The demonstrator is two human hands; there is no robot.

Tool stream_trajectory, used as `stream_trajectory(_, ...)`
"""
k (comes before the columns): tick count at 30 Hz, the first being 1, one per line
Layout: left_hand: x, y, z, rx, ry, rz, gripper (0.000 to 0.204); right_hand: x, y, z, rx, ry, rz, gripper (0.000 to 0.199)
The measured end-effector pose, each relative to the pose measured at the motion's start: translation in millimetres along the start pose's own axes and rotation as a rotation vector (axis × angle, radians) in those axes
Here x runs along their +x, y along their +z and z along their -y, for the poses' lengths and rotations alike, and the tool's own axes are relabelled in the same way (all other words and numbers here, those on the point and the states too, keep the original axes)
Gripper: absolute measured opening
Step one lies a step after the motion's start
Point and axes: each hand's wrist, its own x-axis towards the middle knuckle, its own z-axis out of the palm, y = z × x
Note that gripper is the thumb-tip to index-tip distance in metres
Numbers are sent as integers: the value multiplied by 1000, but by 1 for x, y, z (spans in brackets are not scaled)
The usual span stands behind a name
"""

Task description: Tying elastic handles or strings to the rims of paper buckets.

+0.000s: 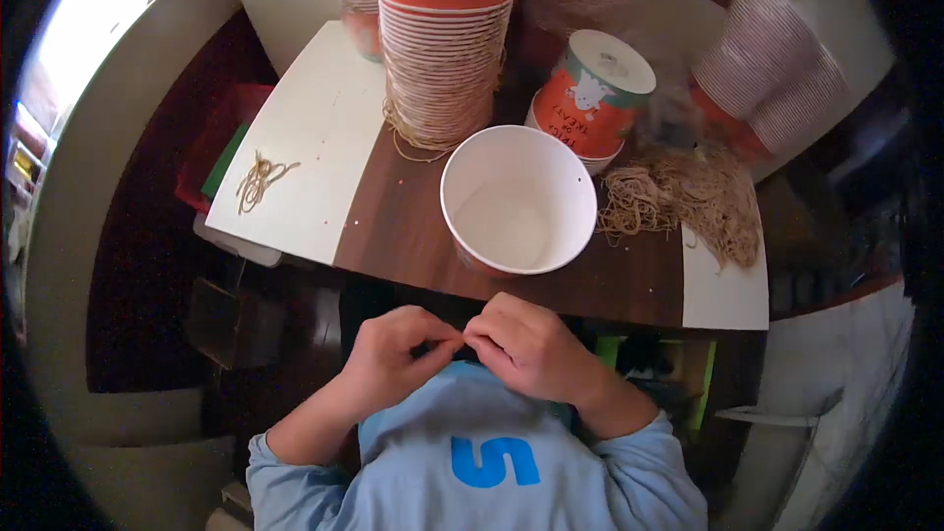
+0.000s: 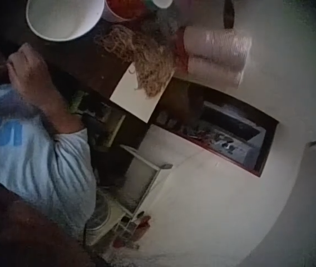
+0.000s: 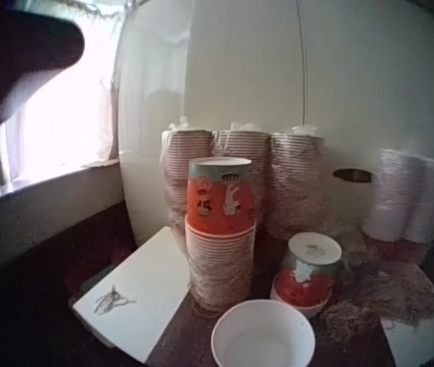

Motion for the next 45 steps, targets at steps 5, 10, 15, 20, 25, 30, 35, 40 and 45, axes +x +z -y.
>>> stream_trajectory(5, 20, -19, -35, 957, 939, -263, 23, 37, -30, 6, 151, 39, 23, 6)
stream_trajectory(10, 49, -47, -69, 1247, 1160, -274, 28, 93, -67, -2, 428, 307, 325, 7)
stream_trajectory(15, 79, -63, -69, 1240, 1152, -335, 33, 129, -84, -11, 622, 466, 418, 11)
stream_trajectory(20, 78, -39, -32, 524, 382, -390, 20, 118, -77, -55, 340, 471, 432, 13)
stream_trajectory(25, 74, -28, -7, 383, 128, -323, 15, 107, -54, -78, 240, 469, 468, 15)
stream_trajectory(30, 79, -20, 0, 351, 108, -324, 16, 109, -42, -83, 231, 409, 472, 14)
stream_trajectory(35, 81, -19, 2, 402, 130, -324, 16, 112, -42, -84, 186, 405, 458, 13)
stream_trajectory(40, 82, -20, 5, 419, 128, -316, 16, 111, -37, -87, 184, 358, 442, 13)
stream_trajectory(45, 83, -21, 2, 441, 146, -324, 16, 113, -34, -88, 155, 298, 428, 13)
